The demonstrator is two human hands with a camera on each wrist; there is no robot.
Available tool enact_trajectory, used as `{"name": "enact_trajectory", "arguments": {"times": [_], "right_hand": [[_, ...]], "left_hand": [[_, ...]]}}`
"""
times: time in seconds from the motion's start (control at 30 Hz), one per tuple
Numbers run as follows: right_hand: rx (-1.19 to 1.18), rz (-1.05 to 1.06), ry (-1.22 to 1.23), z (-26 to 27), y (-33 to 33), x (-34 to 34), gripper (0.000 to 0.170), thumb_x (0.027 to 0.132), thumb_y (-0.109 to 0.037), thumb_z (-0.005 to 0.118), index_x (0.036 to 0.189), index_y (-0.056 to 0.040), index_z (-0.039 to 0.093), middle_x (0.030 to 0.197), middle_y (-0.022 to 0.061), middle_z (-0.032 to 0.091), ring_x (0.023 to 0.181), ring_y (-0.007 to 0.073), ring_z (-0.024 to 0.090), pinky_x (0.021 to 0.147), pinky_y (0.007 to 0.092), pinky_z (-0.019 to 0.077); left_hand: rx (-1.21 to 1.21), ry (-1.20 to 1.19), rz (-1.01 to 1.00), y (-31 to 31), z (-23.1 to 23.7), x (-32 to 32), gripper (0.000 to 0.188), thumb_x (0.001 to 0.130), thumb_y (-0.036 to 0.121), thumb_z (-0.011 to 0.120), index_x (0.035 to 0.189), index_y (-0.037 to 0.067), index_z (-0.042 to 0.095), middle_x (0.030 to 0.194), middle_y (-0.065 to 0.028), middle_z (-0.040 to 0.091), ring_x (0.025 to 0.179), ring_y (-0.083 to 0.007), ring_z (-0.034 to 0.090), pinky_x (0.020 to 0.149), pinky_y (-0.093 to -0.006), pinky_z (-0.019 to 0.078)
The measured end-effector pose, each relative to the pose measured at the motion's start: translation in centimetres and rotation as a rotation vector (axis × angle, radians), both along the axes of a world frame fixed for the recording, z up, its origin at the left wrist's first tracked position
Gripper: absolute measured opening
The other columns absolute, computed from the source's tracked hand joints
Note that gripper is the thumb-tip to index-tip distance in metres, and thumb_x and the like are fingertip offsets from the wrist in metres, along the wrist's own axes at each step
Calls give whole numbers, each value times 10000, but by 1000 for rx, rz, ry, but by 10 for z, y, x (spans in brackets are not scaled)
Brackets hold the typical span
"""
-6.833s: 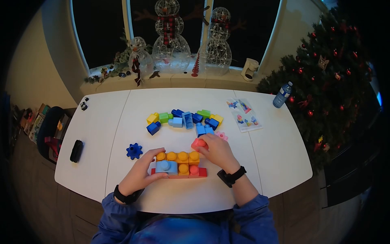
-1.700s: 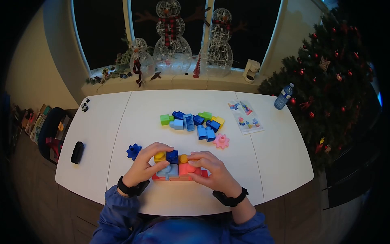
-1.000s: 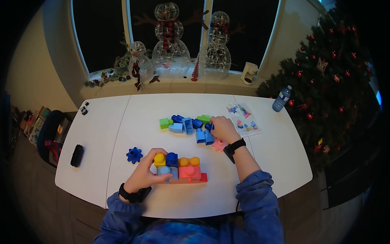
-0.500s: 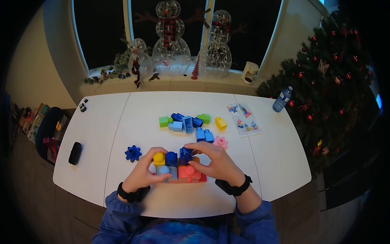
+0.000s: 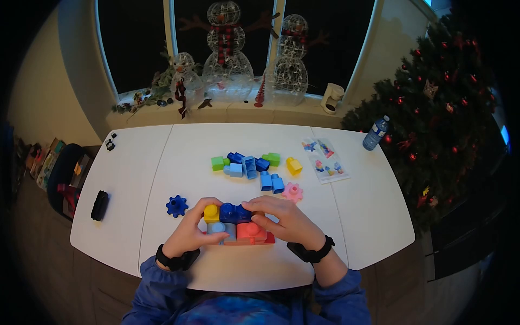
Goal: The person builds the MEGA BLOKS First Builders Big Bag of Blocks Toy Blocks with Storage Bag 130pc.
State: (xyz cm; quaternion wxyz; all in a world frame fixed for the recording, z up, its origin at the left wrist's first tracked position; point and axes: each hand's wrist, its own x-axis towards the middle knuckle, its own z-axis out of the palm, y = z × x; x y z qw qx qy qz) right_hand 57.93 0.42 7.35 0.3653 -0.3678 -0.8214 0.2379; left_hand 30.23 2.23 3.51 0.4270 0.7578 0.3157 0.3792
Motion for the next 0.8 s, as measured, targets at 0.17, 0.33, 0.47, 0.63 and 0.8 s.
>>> {"name": "enact_trajectory", "arguments": {"times": [0.17, 0.33, 0.47, 0.63, 0.8], "right_hand": [[-61, -406, -72, -2, 51, 37, 325, 961, -177, 705, 1258, -44, 693, 1167, 150, 717, 1066, 330, 690, 917, 410, 547], [72, -700, -546, -63, 129, 94, 357, 881, -257, 774, 1162, -51, 701, 1145, 183, 717, 1060, 359, 691, 905, 462, 549], [-31, -742, -692, -72, 148, 99, 407, 859, -250, 784, 1201, -55, 680, 1117, 200, 724, 1020, 378, 699, 902, 470, 555], [-6, -665, -526, -76, 145, 102, 476, 855, -201, 765, 1285, -54, 624, 1070, 197, 731, 970, 366, 718, 856, 472, 568], [-144, -394, 43, -5, 64, 41, 535, 872, -98, 763, 1366, -55, 560, 1104, 121, 721, 950, 223, 751, 831, 351, 571]], "left_hand": [[24, 12, 7, 0, -1, -1, 684, 762, 196, 916, 1322, 79, 541, 1246, -87, 611, 1171, -211, 586, 1050, -333, 447], [4, 4, -1, 0, -1, -1, 684, 764, 193, 915, 1326, 78, 541, 1250, -90, 609, 1173, -209, 585, 1048, -328, 446], [3, -6, -3, 0, -1, -2, 683, 765, 193, 915, 1327, 80, 545, 1251, -91, 609, 1170, -207, 587, 1048, -328, 450], [-58, -8, -9, -1, 1, -2, 687, 759, 194, 919, 1324, 77, 547, 1259, -94, 611, 1176, -213, 593, 1062, -333, 449], [19, 16, -2, 1, -1, -2, 695, 752, 190, 923, 1326, 76, 548, 1275, -101, 612, 1196, -223, 597, 1071, -337, 448]]}}
